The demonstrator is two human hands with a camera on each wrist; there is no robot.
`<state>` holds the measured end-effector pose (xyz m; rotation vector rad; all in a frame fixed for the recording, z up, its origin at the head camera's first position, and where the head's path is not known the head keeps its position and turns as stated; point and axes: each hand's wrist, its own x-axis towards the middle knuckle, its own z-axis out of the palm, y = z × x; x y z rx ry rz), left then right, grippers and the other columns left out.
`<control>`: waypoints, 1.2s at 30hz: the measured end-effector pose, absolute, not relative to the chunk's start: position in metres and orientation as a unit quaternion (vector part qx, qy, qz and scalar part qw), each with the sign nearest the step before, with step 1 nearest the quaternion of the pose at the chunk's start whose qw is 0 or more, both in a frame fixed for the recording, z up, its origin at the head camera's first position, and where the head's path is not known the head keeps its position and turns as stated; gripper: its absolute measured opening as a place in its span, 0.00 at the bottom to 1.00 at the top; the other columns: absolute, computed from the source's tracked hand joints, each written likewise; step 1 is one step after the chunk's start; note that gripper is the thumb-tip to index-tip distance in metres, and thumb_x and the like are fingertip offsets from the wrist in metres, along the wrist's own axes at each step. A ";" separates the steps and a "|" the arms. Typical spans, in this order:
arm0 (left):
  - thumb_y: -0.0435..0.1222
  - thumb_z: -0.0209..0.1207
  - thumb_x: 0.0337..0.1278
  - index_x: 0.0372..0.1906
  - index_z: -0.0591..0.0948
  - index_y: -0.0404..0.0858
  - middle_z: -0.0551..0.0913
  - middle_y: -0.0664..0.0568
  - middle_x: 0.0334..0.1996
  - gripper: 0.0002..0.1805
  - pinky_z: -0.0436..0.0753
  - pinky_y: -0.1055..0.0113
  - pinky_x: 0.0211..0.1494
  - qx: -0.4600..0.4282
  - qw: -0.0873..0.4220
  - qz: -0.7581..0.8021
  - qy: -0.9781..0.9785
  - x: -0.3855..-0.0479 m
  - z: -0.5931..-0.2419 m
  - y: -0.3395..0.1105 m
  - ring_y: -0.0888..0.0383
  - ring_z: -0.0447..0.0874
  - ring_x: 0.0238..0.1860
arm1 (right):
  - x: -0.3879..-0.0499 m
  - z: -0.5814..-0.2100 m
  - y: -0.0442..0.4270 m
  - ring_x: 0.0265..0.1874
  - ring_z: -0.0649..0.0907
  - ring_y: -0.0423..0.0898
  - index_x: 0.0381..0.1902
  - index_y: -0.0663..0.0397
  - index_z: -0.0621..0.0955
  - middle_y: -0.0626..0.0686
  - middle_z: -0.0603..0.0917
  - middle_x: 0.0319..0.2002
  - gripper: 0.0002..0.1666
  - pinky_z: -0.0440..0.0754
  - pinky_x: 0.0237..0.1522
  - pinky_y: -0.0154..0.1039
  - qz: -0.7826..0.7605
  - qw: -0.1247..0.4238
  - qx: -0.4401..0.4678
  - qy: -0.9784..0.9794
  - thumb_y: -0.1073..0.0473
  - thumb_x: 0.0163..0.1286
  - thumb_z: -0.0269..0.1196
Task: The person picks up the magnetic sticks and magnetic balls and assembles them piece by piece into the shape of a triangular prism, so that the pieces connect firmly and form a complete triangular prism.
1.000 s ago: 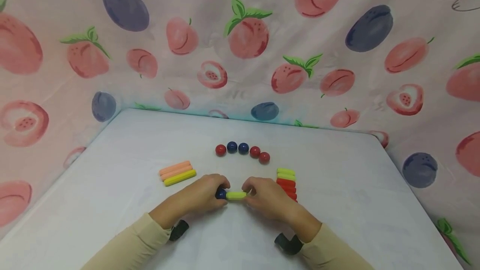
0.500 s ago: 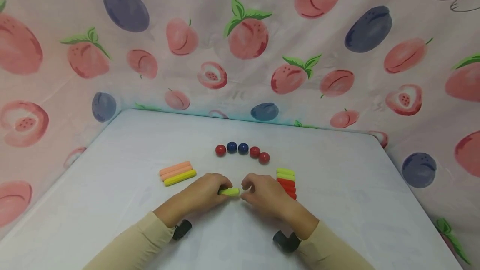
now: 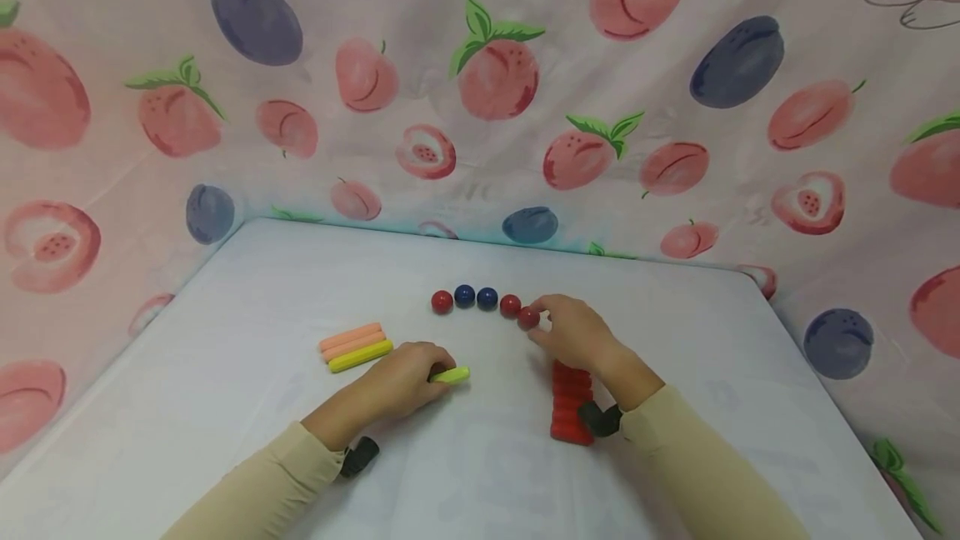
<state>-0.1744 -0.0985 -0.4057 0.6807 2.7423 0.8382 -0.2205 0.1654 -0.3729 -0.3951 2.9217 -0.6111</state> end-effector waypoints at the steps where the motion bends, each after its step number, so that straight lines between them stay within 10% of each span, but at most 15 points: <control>1: 0.34 0.68 0.59 0.47 0.86 0.38 0.81 0.58 0.34 0.11 0.81 0.62 0.47 0.230 0.096 0.283 0.926 -0.174 -0.406 -0.099 0.59 0.76 0.36 | -0.223 -0.373 0.167 0.55 0.79 0.56 0.64 0.56 0.77 0.58 0.81 0.58 0.28 0.80 0.55 0.55 -0.201 0.071 -0.127 0.969 0.55 0.69 0.67; 11: 0.34 0.69 0.59 0.48 0.86 0.38 0.82 0.57 0.36 0.12 0.81 0.61 0.49 0.232 0.094 0.283 0.926 -0.174 -0.405 -0.098 0.58 0.77 0.38 | -0.235 -0.387 0.168 0.65 0.72 0.58 0.68 0.56 0.74 0.58 0.76 0.65 0.32 0.72 0.63 0.58 -0.206 0.110 -0.115 0.966 0.58 0.68 0.67; 36: 0.35 0.69 0.59 0.48 0.86 0.39 0.82 0.57 0.36 0.13 0.81 0.61 0.50 0.211 0.106 0.286 0.929 -0.175 -0.402 -0.098 0.59 0.77 0.38 | -0.217 -0.392 0.138 0.48 0.81 0.47 0.56 0.48 0.83 0.46 0.85 0.45 0.19 0.79 0.55 0.46 -0.187 0.151 -0.229 0.943 0.57 0.66 0.70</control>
